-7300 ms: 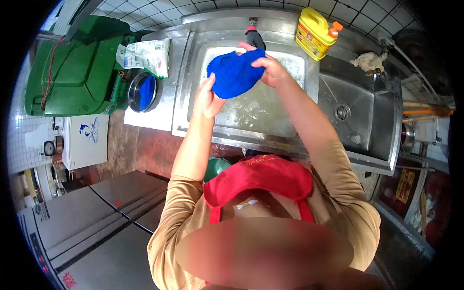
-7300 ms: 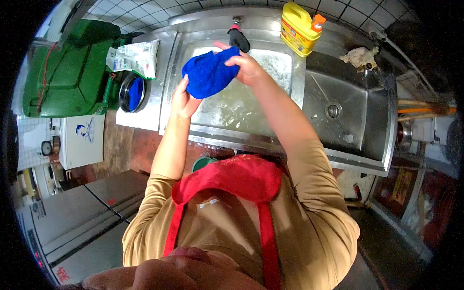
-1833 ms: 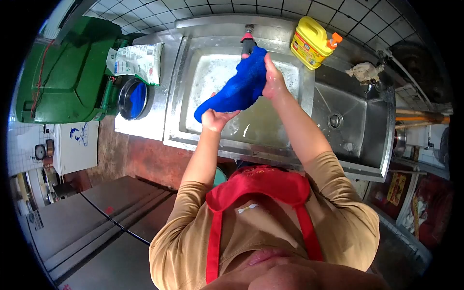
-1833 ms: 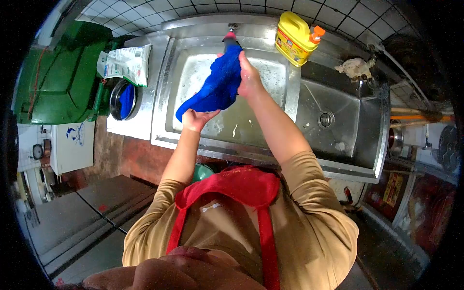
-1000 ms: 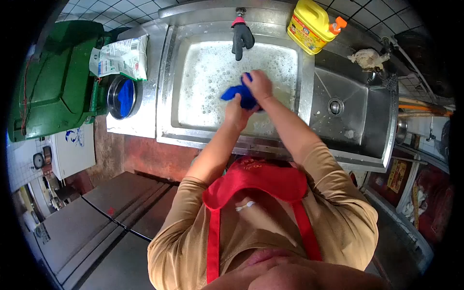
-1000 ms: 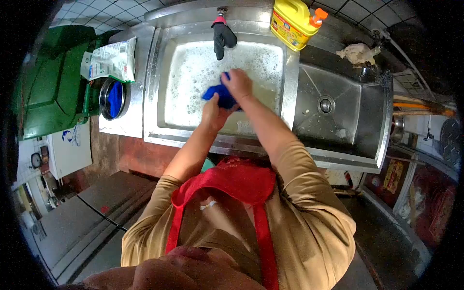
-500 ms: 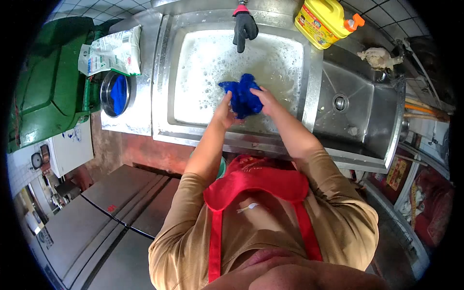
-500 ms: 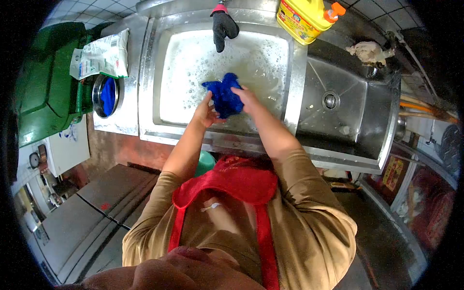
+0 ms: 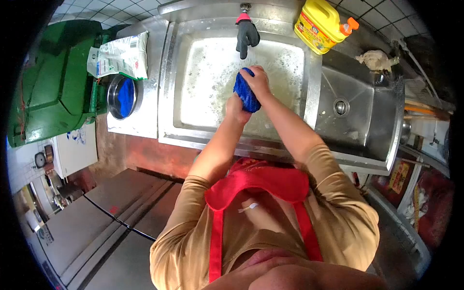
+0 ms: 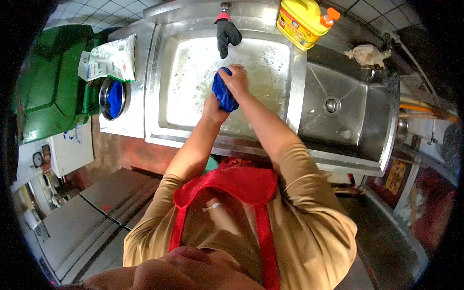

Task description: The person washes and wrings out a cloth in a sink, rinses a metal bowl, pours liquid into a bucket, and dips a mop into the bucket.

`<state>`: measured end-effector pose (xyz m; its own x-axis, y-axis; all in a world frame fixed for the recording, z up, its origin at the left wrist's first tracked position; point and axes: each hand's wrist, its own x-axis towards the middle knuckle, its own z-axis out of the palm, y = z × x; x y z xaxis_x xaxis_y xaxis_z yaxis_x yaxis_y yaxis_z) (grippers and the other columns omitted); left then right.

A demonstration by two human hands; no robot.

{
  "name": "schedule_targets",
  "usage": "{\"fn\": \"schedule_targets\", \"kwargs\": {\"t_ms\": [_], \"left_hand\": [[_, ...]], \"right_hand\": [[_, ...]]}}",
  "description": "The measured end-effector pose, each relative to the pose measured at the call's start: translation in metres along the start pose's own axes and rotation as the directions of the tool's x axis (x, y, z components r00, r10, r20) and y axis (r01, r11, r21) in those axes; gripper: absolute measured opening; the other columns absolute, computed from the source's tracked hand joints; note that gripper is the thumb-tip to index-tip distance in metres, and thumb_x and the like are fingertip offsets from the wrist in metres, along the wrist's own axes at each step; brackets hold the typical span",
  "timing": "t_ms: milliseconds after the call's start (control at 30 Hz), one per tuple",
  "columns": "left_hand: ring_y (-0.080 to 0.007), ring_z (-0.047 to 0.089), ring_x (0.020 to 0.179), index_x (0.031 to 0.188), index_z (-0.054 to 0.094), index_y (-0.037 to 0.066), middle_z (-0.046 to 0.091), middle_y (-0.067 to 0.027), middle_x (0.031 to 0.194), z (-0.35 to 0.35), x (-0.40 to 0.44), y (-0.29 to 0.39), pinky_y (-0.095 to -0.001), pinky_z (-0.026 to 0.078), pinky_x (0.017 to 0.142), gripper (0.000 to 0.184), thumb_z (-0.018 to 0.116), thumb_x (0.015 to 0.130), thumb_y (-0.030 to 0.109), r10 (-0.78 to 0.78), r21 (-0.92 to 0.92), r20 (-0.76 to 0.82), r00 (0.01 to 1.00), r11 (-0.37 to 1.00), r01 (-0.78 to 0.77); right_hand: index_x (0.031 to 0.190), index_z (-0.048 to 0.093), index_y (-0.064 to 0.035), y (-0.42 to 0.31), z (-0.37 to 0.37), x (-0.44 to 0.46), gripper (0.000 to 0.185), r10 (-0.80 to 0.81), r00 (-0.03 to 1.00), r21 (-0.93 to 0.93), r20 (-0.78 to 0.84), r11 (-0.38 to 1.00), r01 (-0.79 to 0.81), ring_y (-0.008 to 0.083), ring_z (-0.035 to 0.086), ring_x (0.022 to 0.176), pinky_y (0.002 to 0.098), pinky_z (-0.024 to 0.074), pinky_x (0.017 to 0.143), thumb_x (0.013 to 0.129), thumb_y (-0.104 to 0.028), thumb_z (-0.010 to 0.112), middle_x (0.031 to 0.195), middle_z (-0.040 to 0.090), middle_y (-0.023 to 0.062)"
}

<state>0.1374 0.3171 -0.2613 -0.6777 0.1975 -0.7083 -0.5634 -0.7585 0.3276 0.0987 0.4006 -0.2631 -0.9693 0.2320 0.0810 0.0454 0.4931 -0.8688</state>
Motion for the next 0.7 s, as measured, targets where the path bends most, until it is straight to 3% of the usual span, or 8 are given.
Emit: {"fn": "schedule_targets", "kwargs": {"t_ms": [100,167,267,367,400,500,600,700], "left_hand": [[-0.0258,0.057,0.092,0.112,0.049,0.006,0.056,-0.0116,0.105,0.022,-0.018,0.018,-0.0401,0.047,0.082,0.034,0.031,0.093,0.029,0.072,-0.040,0.109,0.991,0.997,-0.068],[-0.0231,0.049,0.100,0.109,0.049,0.010,0.051,-0.0100,0.110,-0.057,0.058,0.015,-0.0358,0.039,0.090,0.032,0.035,0.091,0.032,0.028,-0.220,0.583,0.812,0.968,0.124],[-0.0185,0.036,0.114,0.112,0.046,0.015,0.040,-0.0067,0.121,-0.137,0.161,-0.049,-0.0317,0.025,0.101,0.031,0.037,0.089,0.034,0.248,-0.349,0.549,0.799,0.936,-0.050],[-0.0239,0.053,0.102,0.116,0.048,0.009,0.054,-0.0100,0.112,0.012,-0.004,0.011,-0.0392,0.044,0.089,0.037,0.031,0.092,0.030,0.097,0.017,0.085,0.992,0.995,-0.099],[-0.0210,0.059,0.094,0.113,0.051,0.009,0.059,-0.0056,0.105,0.012,-0.003,0.013,-0.0371,0.049,0.081,0.035,0.037,0.091,0.033,0.107,0.037,0.132,0.985,0.993,-0.113],[-0.0214,0.058,0.095,0.112,0.052,0.008,0.059,-0.0062,0.106,0.028,-0.017,0.024,-0.0367,0.047,0.084,0.036,0.038,0.091,0.035,0.014,0.056,0.229,0.973,0.998,-0.028],[-0.0216,0.057,0.096,0.111,0.052,0.008,0.058,-0.0068,0.106,0.024,-0.010,0.030,-0.0356,0.046,0.085,0.040,0.039,0.090,0.040,-0.015,0.097,0.273,0.962,0.995,-0.012],[-0.0243,0.055,0.100,0.111,0.053,0.011,0.058,-0.0071,0.106,0.023,-0.015,0.033,-0.0441,0.044,0.086,0.047,0.039,0.087,0.050,-0.068,0.201,0.243,0.968,0.979,0.019]], "right_hand": [[0.108,0.056,-0.0021,-0.013,0.001,-0.029,0.041,-0.106,0.991,0.192,0.079,0.977,0.090,0.0270,0.053,0.101,0.0337,0.0396,0.089,0.078,-0.030,0.062,0.110,0.055,0.0164],[0.108,0.056,-0.0018,-0.033,-0.003,-0.061,0.041,-0.310,0.943,0.132,0.121,0.946,0.295,0.0266,0.053,0.101,0.0333,0.0394,0.089,0.079,-0.030,0.062,0.110,0.055,0.0163],[0.108,0.056,-0.0015,-0.047,-0.004,-0.055,0.041,-0.410,0.912,0.020,0.034,0.912,0.409,0.0260,0.053,0.102,0.0326,0.0392,0.089,0.079,-0.030,0.062,0.109,0.055,0.0162],[0.108,0.056,-0.0011,-0.003,0.010,-0.001,0.041,-0.154,0.987,-0.013,-0.043,0.988,0.154,0.0254,0.053,0.102,0.0320,0.0390,0.089,0.079,-0.030,0.062,0.108,0.055,0.0161],[0.108,0.055,-0.0002,0.017,0.018,0.013,0.042,-0.007,1.000,0.152,-0.004,0.988,0.007,0.0245,0.054,0.099,0.0319,0.0401,0.087,0.079,-0.029,0.062,0.105,0.057,0.0121],[0.109,0.057,-0.0087,0.010,-0.013,0.006,0.039,0.221,0.818,0.797,0.531,0.197,-0.570,0.0190,0.056,0.097,0.0333,0.0440,0.084,0.080,-0.035,0.060,0.105,0.059,0.0097],[0.106,0.056,-0.0109,-0.021,-0.050,-0.016,0.031,0.175,0.630,0.654,0.756,-0.226,-0.722,0.0173,0.057,0.087,0.0325,0.0459,0.080,0.082,-0.030,0.059,0.097,0.060,0.0067],[0.100,0.057,-0.0106,-0.009,-0.043,-0.010,0.024,0.277,0.693,0.724,0.666,-0.016,-0.689,0.0174,0.058,0.079,0.0328,0.0469,0.075,0.081,-0.026,0.060,0.088,0.060,0.0056]]}}
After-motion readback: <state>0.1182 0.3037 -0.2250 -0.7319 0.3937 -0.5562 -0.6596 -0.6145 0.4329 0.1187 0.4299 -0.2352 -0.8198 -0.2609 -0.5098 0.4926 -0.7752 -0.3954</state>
